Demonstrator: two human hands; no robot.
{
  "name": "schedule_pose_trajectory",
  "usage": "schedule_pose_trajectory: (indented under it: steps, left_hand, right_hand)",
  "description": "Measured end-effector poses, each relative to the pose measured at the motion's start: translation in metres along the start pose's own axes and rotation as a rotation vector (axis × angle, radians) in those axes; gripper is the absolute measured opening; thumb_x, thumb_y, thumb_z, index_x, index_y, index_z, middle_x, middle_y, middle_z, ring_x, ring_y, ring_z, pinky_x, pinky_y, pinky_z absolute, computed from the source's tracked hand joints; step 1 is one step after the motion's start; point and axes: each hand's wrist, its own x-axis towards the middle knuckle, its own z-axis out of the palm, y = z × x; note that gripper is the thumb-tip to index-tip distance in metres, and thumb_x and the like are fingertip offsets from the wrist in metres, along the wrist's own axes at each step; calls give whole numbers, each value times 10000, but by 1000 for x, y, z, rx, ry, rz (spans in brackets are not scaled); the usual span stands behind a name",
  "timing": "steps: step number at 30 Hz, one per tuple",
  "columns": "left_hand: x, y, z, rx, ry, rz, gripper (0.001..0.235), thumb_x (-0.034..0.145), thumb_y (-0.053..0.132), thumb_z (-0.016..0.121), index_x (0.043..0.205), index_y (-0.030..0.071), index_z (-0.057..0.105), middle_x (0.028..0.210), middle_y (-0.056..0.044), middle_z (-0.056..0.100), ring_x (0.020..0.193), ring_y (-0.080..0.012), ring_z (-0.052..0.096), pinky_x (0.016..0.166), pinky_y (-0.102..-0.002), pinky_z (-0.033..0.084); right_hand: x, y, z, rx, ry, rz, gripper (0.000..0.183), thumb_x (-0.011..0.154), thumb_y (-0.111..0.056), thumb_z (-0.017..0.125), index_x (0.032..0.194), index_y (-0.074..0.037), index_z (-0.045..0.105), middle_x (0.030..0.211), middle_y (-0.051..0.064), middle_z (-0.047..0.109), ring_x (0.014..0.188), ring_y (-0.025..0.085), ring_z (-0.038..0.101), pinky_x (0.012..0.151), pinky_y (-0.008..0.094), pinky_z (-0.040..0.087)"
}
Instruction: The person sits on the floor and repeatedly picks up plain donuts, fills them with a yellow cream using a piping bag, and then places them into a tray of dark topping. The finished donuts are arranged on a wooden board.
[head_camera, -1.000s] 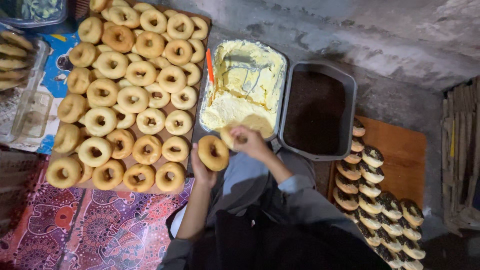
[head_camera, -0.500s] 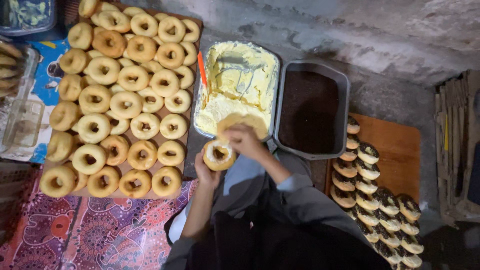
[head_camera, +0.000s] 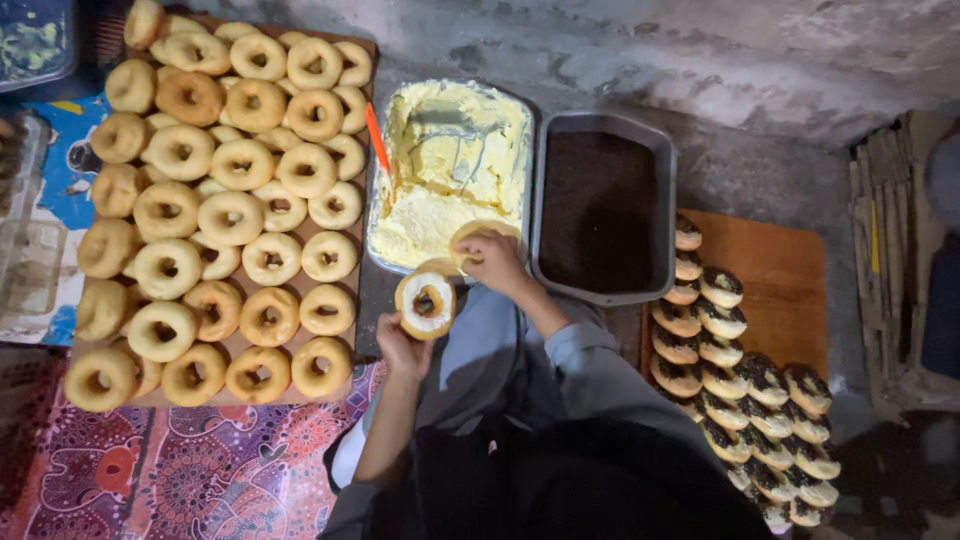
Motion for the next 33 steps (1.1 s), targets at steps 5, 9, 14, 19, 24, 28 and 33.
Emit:
schedule_pose_trajectory:
  steps: [5,9,14,19,24,28,33]
  left_hand:
    - [-10,-3,21,55,-39,35,569,1049,481,383,1359,45,577,1285,-134,668,1160,-300,653,943,-461,539]
    - [-15,-11,37,135,-42,-5,548,1024,415,407,1372,21,560,1299,-147,666,1181,-305,661,985,-482,560]
    - [-12,-38,57,162,-146,-87,537,1049,432,417,1394,44,556,1312,-140,658,1189,-294,653,1002,-467,549]
    - [-2,-50,69,152,-100,-177,552,1034,449,412,1403,64,553,1323,-111,658,1190,-290,643,996,-474,529]
    - [-4,-62,67,144,-117,-186,538,1038,429,426,1400,51,547,1350,-117,642,1231,-300,630,1042,-490,515]
    - [1,-68,66,161,-87,-186,535,1025,417,426,1392,49,552,1347,-118,648,1227,-295,632,1038,-491,503]
    - [10,-82,59,149,-118,-142,517,1049,384,452,1382,2,554,1330,-146,652,1230,-311,630,1070,-494,496]
  right_hand:
    - [-30,-18,-11,125,-108,-387,387,718,-88,809,1103,-101,769,1076,84,736,1058,296,697,981,458,484]
    - [-45,-31,-32,348,20,133,387,828,-107,704,1215,-100,707,1226,66,718,1061,231,712,902,367,578]
    - [-65,-6,-60,116,-39,-315,593,728,-56,765,1308,-7,653,1250,188,659,1239,324,586,1050,422,466]
    - [-66,110,-97,428,71,114,585,760,21,675,1342,-43,671,1314,82,700,1209,205,645,1051,352,501]
    - [-53,237,-117,507,337,648,509,781,10,762,1277,-97,728,1088,66,731,939,169,671,858,333,545]
    - [-64,258,-98,-183,183,570,364,855,-124,772,1216,-158,796,1085,114,790,955,204,748,863,362,538]
    - [-88,264,-107,467,551,651,340,913,-194,672,1210,-64,774,1094,93,764,1008,283,734,938,476,523]
